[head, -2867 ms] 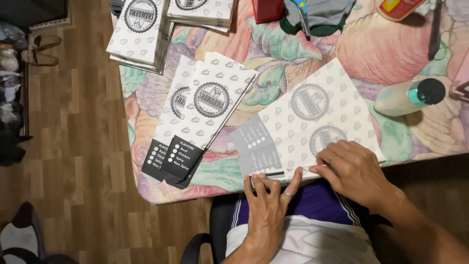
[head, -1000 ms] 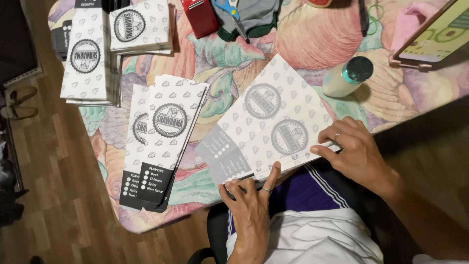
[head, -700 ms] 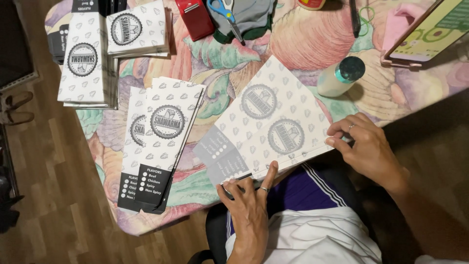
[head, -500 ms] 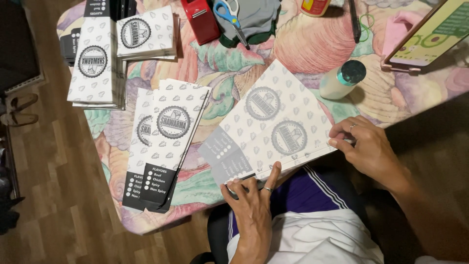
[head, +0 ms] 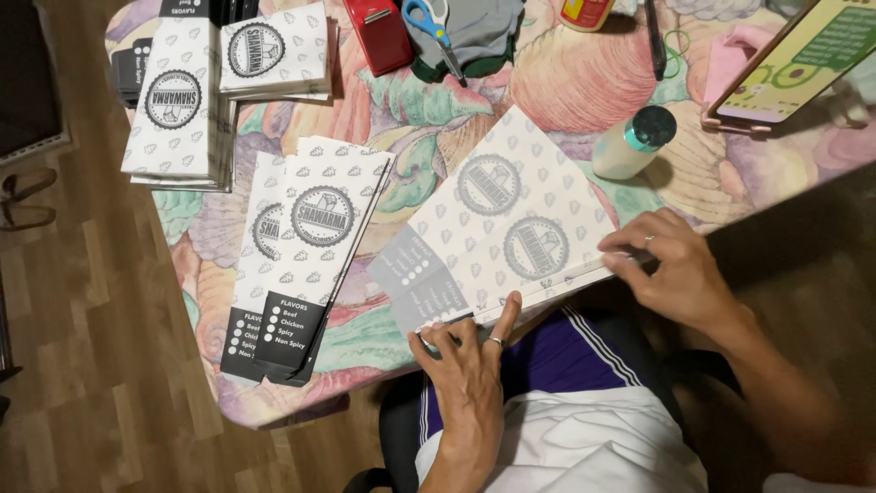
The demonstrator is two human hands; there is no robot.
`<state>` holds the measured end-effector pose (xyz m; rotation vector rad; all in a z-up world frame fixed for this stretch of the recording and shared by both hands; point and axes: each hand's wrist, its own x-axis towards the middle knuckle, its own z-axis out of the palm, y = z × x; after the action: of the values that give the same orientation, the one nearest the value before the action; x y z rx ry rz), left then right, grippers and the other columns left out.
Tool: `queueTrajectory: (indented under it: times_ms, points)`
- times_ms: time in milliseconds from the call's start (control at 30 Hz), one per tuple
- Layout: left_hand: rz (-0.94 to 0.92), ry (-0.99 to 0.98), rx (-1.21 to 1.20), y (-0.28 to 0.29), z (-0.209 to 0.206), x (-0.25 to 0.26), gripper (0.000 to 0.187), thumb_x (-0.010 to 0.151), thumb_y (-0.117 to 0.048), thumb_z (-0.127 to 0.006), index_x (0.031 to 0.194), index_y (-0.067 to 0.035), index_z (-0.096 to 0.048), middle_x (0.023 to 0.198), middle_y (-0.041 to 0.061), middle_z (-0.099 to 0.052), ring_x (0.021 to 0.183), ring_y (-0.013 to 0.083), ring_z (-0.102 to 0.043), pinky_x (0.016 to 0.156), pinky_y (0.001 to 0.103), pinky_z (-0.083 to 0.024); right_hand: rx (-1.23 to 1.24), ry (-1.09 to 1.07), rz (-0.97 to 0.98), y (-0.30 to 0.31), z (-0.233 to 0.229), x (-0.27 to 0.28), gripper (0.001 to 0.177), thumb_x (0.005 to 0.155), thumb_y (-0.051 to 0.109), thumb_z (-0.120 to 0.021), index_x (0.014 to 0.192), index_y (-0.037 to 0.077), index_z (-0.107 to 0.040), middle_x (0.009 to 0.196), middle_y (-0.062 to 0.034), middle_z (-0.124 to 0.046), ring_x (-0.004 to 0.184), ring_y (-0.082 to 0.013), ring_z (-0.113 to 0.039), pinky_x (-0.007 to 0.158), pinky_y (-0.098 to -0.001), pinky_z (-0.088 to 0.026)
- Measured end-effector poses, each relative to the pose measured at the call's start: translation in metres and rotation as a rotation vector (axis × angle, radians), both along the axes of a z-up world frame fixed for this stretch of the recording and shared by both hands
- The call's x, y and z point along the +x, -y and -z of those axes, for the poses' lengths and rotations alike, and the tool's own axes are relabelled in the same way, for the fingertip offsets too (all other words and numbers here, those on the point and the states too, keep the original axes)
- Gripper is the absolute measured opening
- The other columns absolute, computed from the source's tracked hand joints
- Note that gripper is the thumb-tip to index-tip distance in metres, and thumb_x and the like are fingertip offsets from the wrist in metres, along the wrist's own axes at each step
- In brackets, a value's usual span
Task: Folding paper food wraps and applying circular stickers to seal them on a table.
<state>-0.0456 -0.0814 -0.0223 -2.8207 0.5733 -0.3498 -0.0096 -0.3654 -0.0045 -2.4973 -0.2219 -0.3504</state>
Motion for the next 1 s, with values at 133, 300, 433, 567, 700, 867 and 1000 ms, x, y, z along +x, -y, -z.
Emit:
queueTrajectory:
  times_ms: [133,300,433,567,700,867,1000]
  points:
    - [0.012,-0.004,-0.033,0.001,-0.005,0.0,0.093,0.086,-0.009,-0.062,0.158,-0.056,-0.025,0.101,0.012,-0.049,0.094,0.0433,-0.053,0.097,0.067,-0.045,-0.045,0.086,-0.05,-0.02,0.008,0.006,0.021,0.083,0.031,-0.086,0.094,0.016,-0.076,0.093,0.0,-0.07,0.091,-0.0263,-0.057,0.09,-0.0377,-0.043]
    - [0.005,-0.01,-0.025,0.0,-0.001,-0.001,0.092,0.086,-0.012,-0.062,0.157,-0.056,-0.025,0.103,0.011,-0.048,0.099,0.0405,-0.053,0.1,0.068,-0.043,0.058,0.002,-0.062,-0.026,0.013,0.01,0.014,0.085,0.027,-0.082,0.077,0.019,-0.072,0.077,0.0098,-0.065,0.081,-0.0185,-0.047,0.085,-0.0372,-0.031]
    - [-0.009,0.072,-0.054,0.002,0.001,0.0,0.102,0.083,0.002,-0.066,0.157,-0.055,-0.026,0.104,0.007,-0.042,0.096,0.0366,-0.049,0.1,0.065,-0.047,0.125,-0.02,-0.082,-0.021,0.021,0.014,0.014,0.079,0.028,-0.086,0.077,0.019,-0.075,0.072,0.0099,-0.062,0.079,-0.016,-0.049,0.086,-0.0355,-0.033]
    - [-0.019,0.092,-0.009,0.002,0.001,0.0,0.1,0.087,0.002,-0.063,0.159,-0.052,-0.02,0.104,0.013,-0.045,0.096,0.0387,-0.05,0.099,0.063,-0.049,0.178,-0.008,-0.008,-0.024,0.019,0.012,0.013,0.079,0.024,-0.088,0.083,0.018,-0.076,0.074,0.0083,-0.063,0.081,-0.0168,-0.048,0.086,-0.0316,-0.037]
    - [-0.019,0.077,-0.012,0.002,0.004,-0.001,0.09,0.092,-0.003,-0.055,0.159,-0.053,-0.021,0.107,0.022,-0.05,0.09,0.0405,-0.05,0.101,0.066,-0.047,0.152,0.024,0.046,-0.018,0.012,0.005,0.009,0.085,0.014,-0.085,0.088,0.012,-0.077,0.088,0.0023,-0.07,0.093,-0.0212,-0.056,0.089,-0.0316,-0.045]
    - [-0.027,0.066,0.011,0.003,0.0,-0.001,0.102,0.086,0.005,-0.059,0.16,-0.052,-0.018,0.107,0.02,-0.049,0.098,0.0437,-0.051,0.1,0.065,-0.047,0.127,0.035,0.131,0.003,0.017,-0.006,0.007,0.089,0.005,-0.081,0.092,0.009,-0.076,0.09,-0.0016,-0.07,0.089,-0.0219,-0.055,0.087,-0.0329,-0.045]
    - [-0.005,0.055,-0.045,0.002,-0.002,0.001,0.097,0.085,0.002,-0.059,0.158,-0.051,-0.024,0.099,0.018,-0.049,0.094,0.0435,-0.053,0.097,0.067,-0.046,0.005,0.067,0.241,0.029,0.02,-0.006,0.01,0.092,0.0,-0.082,0.095,0.007,-0.077,0.096,-0.006,-0.072,0.098,-0.0265,-0.06,0.092,-0.0361,-0.046]
